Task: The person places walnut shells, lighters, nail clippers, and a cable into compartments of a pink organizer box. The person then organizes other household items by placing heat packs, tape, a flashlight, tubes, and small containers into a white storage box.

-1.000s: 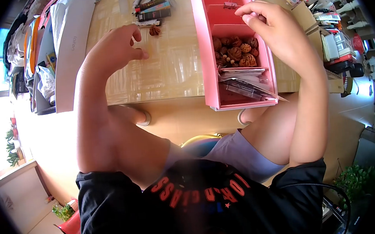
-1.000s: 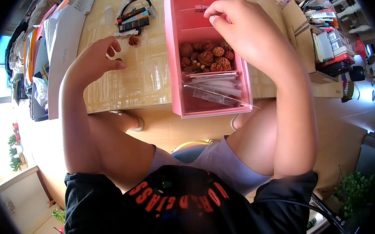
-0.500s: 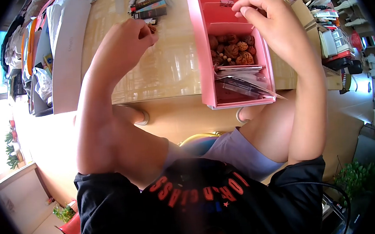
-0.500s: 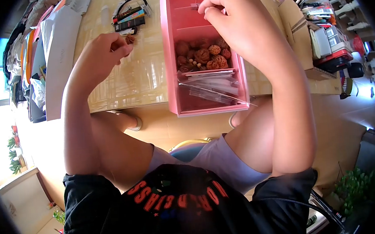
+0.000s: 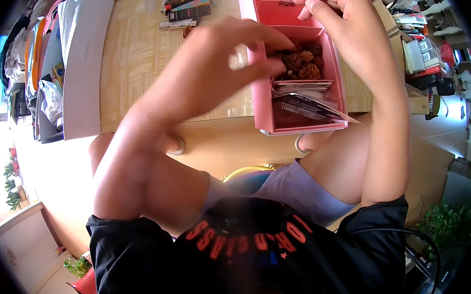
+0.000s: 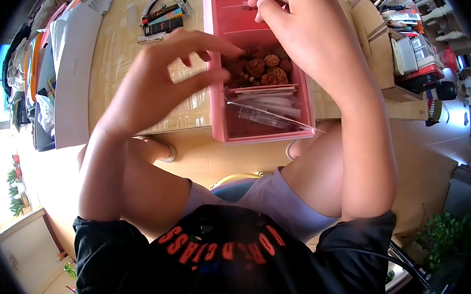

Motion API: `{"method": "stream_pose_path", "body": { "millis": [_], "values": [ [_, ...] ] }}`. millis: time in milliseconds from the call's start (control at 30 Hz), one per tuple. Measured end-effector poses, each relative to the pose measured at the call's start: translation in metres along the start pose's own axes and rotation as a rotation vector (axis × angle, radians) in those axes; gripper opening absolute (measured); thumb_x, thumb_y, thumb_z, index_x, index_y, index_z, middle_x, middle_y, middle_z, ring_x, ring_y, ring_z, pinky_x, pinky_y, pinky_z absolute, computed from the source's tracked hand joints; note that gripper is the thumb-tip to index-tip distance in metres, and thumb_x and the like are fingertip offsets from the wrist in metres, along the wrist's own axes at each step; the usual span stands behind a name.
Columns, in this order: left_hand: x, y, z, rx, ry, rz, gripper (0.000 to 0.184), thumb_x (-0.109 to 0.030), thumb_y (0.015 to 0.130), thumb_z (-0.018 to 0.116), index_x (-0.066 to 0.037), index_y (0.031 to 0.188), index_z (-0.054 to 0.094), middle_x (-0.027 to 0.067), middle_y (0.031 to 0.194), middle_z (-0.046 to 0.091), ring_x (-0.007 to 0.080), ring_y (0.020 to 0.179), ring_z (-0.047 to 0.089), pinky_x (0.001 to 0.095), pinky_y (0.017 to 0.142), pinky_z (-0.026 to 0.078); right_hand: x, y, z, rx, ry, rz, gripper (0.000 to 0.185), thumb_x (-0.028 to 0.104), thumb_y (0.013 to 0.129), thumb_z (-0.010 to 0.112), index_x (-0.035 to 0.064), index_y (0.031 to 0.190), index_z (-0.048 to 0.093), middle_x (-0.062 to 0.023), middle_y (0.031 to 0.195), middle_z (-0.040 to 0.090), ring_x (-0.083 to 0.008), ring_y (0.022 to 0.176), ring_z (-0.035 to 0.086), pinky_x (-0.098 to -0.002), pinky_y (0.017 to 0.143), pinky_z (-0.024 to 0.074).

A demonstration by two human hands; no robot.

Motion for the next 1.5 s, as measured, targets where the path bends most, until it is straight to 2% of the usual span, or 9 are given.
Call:
{"method": "stream_pose_path", "body": {
  "millis": [167,267,467,733,900,1100,1200,1400,1500],
  "values": [
    [0.045,-0.005,-0.05,-0.115,0.25,-0.435,0.015,-0.006,0.098,0.064,-0.001,0.111,0.072,0.0061,0.104,0.075,0.0141,0.094,0.067,0.0317,0.084,0.051,-0.002,-0.001,0.003,-0.114,-0.042,0.024,0.024,0.016,0.1,0.058,-0.0015,0.108,0.072,-0.0129,0.082,0.073,-0.017,0.074,0.068,-0.0322,0.07,0.0507],
    [0.073,-0.008,-0.067,-0.188,0.47,-0.258,0.016,-0.004,0.095,0.066,0.0,0.11,0.07,0.0092,0.099,0.072,0.0191,0.094,0.068,0.0329,0.085,0.052,-0.002,-0.002,0.005,-0.128,-0.093,0.045,0.024,0.017,0.099,0.059,-0.0014,0.109,0.071,-0.0097,0.074,0.068,-0.0131,0.068,0.062,-0.0309,0.066,0.048],
    [0.085,-0.009,-0.051,-0.036,0.424,-0.362,0.018,-0.003,0.091,0.069,0.0,0.109,0.069,0.0139,0.096,0.069,0.0262,0.091,0.068,0.0373,0.086,0.052,0.003,-0.005,0.012,-0.14,-0.051,0.063,0.022,0.015,0.1,0.06,-0.0015,0.108,0.071,-0.0078,0.07,0.064,-0.0098,0.064,0.057,-0.0297,0.062,0.0457],
    [0.083,-0.006,-0.032,0.051,0.419,-0.428,0.015,-0.002,0.091,0.068,0.0,0.105,0.064,0.0148,0.096,0.067,0.0275,0.086,0.066,0.0403,0.081,0.052,0.005,-0.003,0.006,-0.139,0.047,-0.057,0.021,0.014,0.099,0.06,-0.0016,0.108,0.071,-0.0088,0.071,0.065,-0.0102,0.064,0.058,-0.03,0.062,0.0459],
    [0.067,-0.006,-0.023,0.061,0.256,-0.481,0.014,-0.01,0.096,0.069,-0.001,0.107,0.065,0.0114,0.094,0.071,0.023,0.087,0.068,0.036,0.08,0.054,0.011,-0.004,-0.005,-0.083,0.055,0.03,0.024,0.014,0.103,0.056,-0.0006,0.113,0.073,-0.0017,0.083,0.069,-0.007,0.08,0.059,-0.0231,0.076,0.0465],
    [-0.009,0.004,-0.016,-0.347,0.088,0.074,0.022,-0.009,0.096,0.073,-0.003,0.116,0.07,0.0073,0.107,0.075,0.0186,0.098,0.072,0.0327,0.091,0.055,0.031,-0.009,-0.013,-0.27,0.038,-0.011,0.019,0.004,0.099,0.055,-0.0076,0.104,0.069,-0.0073,0.083,0.069,-0.0109,0.078,0.064,-0.0259,0.072,0.0497],
    [-0.024,0.001,-0.003,-0.129,0.197,0.236,0.036,-0.008,0.091,0.076,-0.006,0.126,0.069,0.0132,0.123,0.071,0.0306,0.116,0.067,0.0382,0.096,0.054,0.043,-0.01,-0.017,-0.199,0.014,0.012,0.021,0.006,0.099,0.057,-0.0089,0.11,0.067,-0.0105,0.09,0.07,-0.0133,0.085,0.066,-0.028,0.075,0.0514],
    [0.038,-0.001,-0.035,-0.22,0.304,-0.232,0.023,-0.012,0.1,0.064,-0.007,0.122,0.07,0.0097,0.111,0.076,0.0248,0.096,0.075,0.0348,0.084,0.056,-0.007,0.002,-0.009,-0.135,-0.08,0.03,0.024,0.01,0.102,0.055,-0.0019,0.114,0.072,-0.0057,0.093,0.073,-0.0118,0.093,0.067,-0.0268,0.087,0.0503],
    [0.078,-0.005,-0.063,-0.231,0.513,-0.466,0.019,-0.012,0.1,0.064,-0.007,0.115,0.072,0.0131,0.104,0.076,0.0267,0.089,0.074,0.0358,0.08,0.055,-0.012,0.003,0.0,-0.163,-0.085,-0.016,0.022,0.012,0.098,0.058,-0.0016,0.109,0.072,-0.0093,0.079,0.066,-0.0124,0.072,0.058,-0.0303,0.07,0.0458]
  ]
}}
Point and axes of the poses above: each hand's wrist, its own y-axis towards the middle knuckle, its own z-axis out of the palm, x = y × z, the point moved 3 cm from there along y, towards the middle knuckle
